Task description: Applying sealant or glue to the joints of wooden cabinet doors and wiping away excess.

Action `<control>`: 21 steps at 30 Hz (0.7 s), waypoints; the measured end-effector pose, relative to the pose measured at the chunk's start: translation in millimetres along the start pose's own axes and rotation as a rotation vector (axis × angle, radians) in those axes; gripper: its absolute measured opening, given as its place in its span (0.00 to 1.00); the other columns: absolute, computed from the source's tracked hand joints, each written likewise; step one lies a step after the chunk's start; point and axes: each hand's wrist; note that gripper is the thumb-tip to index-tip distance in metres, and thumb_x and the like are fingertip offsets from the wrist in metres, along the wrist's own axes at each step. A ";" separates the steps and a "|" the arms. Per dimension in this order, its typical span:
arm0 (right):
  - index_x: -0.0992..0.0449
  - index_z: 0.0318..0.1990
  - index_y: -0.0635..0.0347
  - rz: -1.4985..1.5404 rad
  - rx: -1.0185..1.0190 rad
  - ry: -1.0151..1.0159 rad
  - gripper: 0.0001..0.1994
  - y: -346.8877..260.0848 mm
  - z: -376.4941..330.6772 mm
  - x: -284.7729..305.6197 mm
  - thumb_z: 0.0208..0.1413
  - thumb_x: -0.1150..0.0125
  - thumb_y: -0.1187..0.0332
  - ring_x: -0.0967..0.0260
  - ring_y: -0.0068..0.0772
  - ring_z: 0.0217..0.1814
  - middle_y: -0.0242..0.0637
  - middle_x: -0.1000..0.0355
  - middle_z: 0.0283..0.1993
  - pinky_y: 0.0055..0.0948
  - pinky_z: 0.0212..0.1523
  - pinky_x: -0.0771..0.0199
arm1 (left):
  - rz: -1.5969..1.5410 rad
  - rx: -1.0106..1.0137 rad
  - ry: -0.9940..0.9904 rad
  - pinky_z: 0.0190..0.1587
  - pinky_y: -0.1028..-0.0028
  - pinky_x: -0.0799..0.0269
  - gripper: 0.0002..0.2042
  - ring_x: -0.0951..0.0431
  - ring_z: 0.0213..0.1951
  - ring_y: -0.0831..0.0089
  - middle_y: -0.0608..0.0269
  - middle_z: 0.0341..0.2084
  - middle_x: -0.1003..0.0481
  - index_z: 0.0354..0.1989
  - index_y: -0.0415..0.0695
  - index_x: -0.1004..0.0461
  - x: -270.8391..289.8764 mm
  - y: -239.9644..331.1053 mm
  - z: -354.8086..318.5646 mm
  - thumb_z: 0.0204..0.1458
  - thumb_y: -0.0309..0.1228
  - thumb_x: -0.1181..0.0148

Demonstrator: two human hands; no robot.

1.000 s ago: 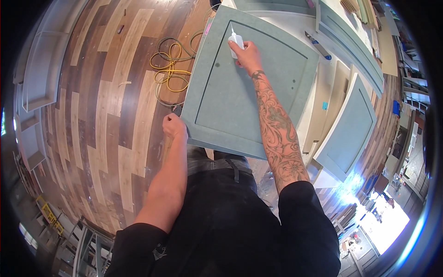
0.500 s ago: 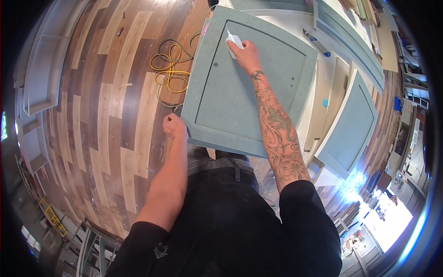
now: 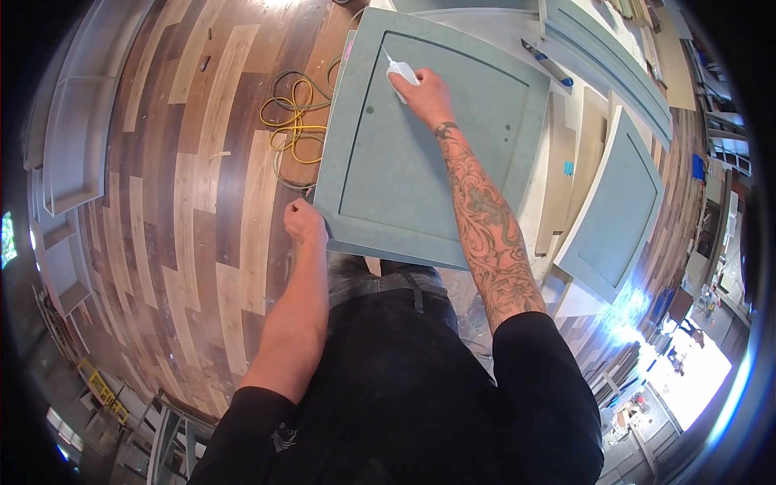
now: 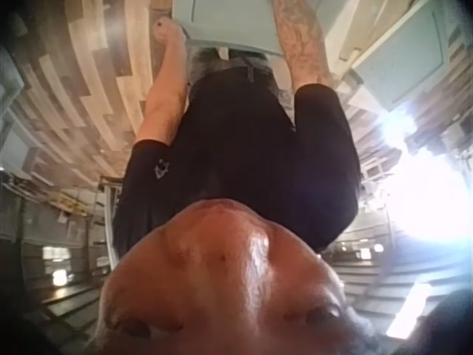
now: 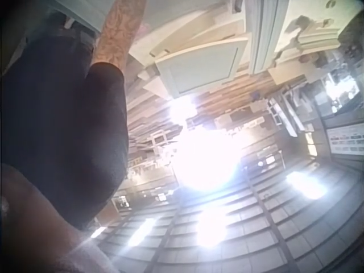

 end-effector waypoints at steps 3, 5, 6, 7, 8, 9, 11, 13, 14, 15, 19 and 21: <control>0.21 0.47 0.67 0.004 0.003 -0.009 0.34 0.4 -0.7 1.0 0.49 0.34 0.39 0.21 0.49 0.49 0.51 0.20 0.45 0.41 0.50 0.23 | -0.018 0.006 -0.008 0.49 0.54 0.26 0.20 0.20 0.47 0.44 0.44 0.42 0.18 0.42 0.40 0.18 -1.5 -3.7 3.4 0.56 0.41 0.51; 0.21 0.47 0.66 -0.006 0.009 -0.016 0.34 -0.6 -0.9 1.5 0.49 0.34 0.39 0.21 0.49 0.49 0.52 0.20 0.46 0.41 0.50 0.23 | -0.026 -0.003 -0.009 0.50 0.54 0.26 0.20 0.20 0.47 0.44 0.44 0.42 0.18 0.42 0.39 0.18 -2.3 -5.5 4.7 0.56 0.41 0.51; 0.21 0.47 0.66 -0.005 0.009 -0.017 0.34 -1.4 -1.8 1.8 0.49 0.34 0.39 0.21 0.49 0.49 0.52 0.20 0.46 0.41 0.50 0.23 | -0.026 -0.003 -0.008 0.50 0.54 0.26 0.20 0.20 0.47 0.44 0.44 0.42 0.18 0.42 0.39 0.18 -2.1 -6.1 4.8 0.56 0.41 0.51; 0.21 0.48 0.66 -0.015 0.004 -0.024 0.34 -2.3 -2.8 2.1 0.49 0.34 0.40 0.21 0.50 0.50 0.52 0.20 0.46 0.41 0.51 0.23 | -0.028 0.000 -0.011 0.50 0.54 0.26 0.20 0.20 0.47 0.44 0.44 0.42 0.18 0.42 0.39 0.18 -1.8 -6.7 4.8 0.56 0.41 0.51; 0.21 0.48 0.66 -0.025 -0.003 -0.029 0.34 -1.7 -2.8 2.7 0.49 0.35 0.40 0.21 0.50 0.50 0.52 0.20 0.46 0.41 0.51 0.23 | -0.031 0.000 -0.016 0.50 0.54 0.26 0.20 0.20 0.47 0.45 0.44 0.42 0.18 0.42 0.39 0.18 -1.6 -5.5 4.0 0.56 0.41 0.50; 0.21 0.48 0.66 -0.024 -0.004 -0.027 0.34 -1.1 -3.1 3.0 0.49 0.35 0.40 0.21 0.50 0.50 0.52 0.20 0.46 0.41 0.51 0.23 | -0.030 -0.001 -0.017 0.50 0.54 0.26 0.20 0.20 0.47 0.45 0.44 0.42 0.18 0.42 0.39 0.18 -1.6 -4.3 2.8 0.56 0.41 0.50; 0.21 0.48 0.66 -0.043 0.002 -0.014 0.34 -0.3 -3.6 3.6 0.49 0.35 0.40 0.22 0.50 0.50 0.51 0.20 0.47 0.42 0.51 0.24 | -0.033 0.011 -0.021 0.50 0.55 0.27 0.20 0.20 0.47 0.45 0.44 0.42 0.18 0.43 0.39 0.18 -2.1 -2.7 0.9 0.56 0.41 0.50; 0.21 0.48 0.66 -0.047 0.000 -0.019 0.34 0.5 -4.4 4.8 0.49 0.35 0.40 0.22 0.50 0.51 0.51 0.20 0.47 0.42 0.52 0.24 | -0.027 0.001 -0.021 0.50 0.55 0.27 0.20 0.20 0.47 0.45 0.44 0.42 0.18 0.43 0.39 0.18 -1.7 -2.3 0.3 0.56 0.41 0.50; 0.21 0.48 0.65 -0.050 0.002 -0.027 0.34 -1.0 -5.7 4.6 0.49 0.36 0.40 0.22 0.50 0.51 0.51 0.20 0.47 0.42 0.52 0.24 | -0.021 -0.006 -0.017 0.50 0.55 0.27 0.20 0.20 0.47 0.45 0.44 0.42 0.18 0.43 0.39 0.18 -1.5 -3.6 1.4 0.56 0.41 0.50; 0.21 0.48 0.65 -0.048 0.003 -0.029 0.34 -2.4 -6.8 4.5 0.49 0.36 0.40 0.22 0.50 0.51 0.51 0.20 0.47 0.42 0.52 0.24 | -0.022 -0.006 -0.015 0.50 0.55 0.27 0.20 0.20 0.47 0.45 0.44 0.42 0.18 0.43 0.39 0.18 -1.6 -4.6 2.6 0.56 0.41 0.50; 0.21 0.48 0.65 -0.060 -0.018 -0.047 0.33 -3.9 -10.3 5.4 0.49 0.36 0.39 0.22 0.50 0.51 0.50 0.20 0.48 0.42 0.52 0.24 | -0.039 0.008 -0.017 0.50 0.55 0.27 0.19 0.20 0.47 0.46 0.44 0.42 0.18 0.43 0.39 0.18 -0.4 -2.6 2.3 0.56 0.41 0.49; 0.21 0.48 0.65 -0.064 -0.023 -0.047 0.33 -2.0 -11.3 7.0 0.49 0.36 0.40 0.22 0.50 0.51 0.50 0.20 0.48 0.42 0.52 0.24 | -0.043 0.008 -0.021 0.50 0.55 0.27 0.19 0.20 0.47 0.46 0.44 0.42 0.18 0.43 0.39 0.18 0.3 1.5 -1.3 0.56 0.41 0.49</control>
Point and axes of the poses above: each hand's wrist, its own z-axis towards the middle knuckle, its own x-axis out of the back of the hand, y = z × x
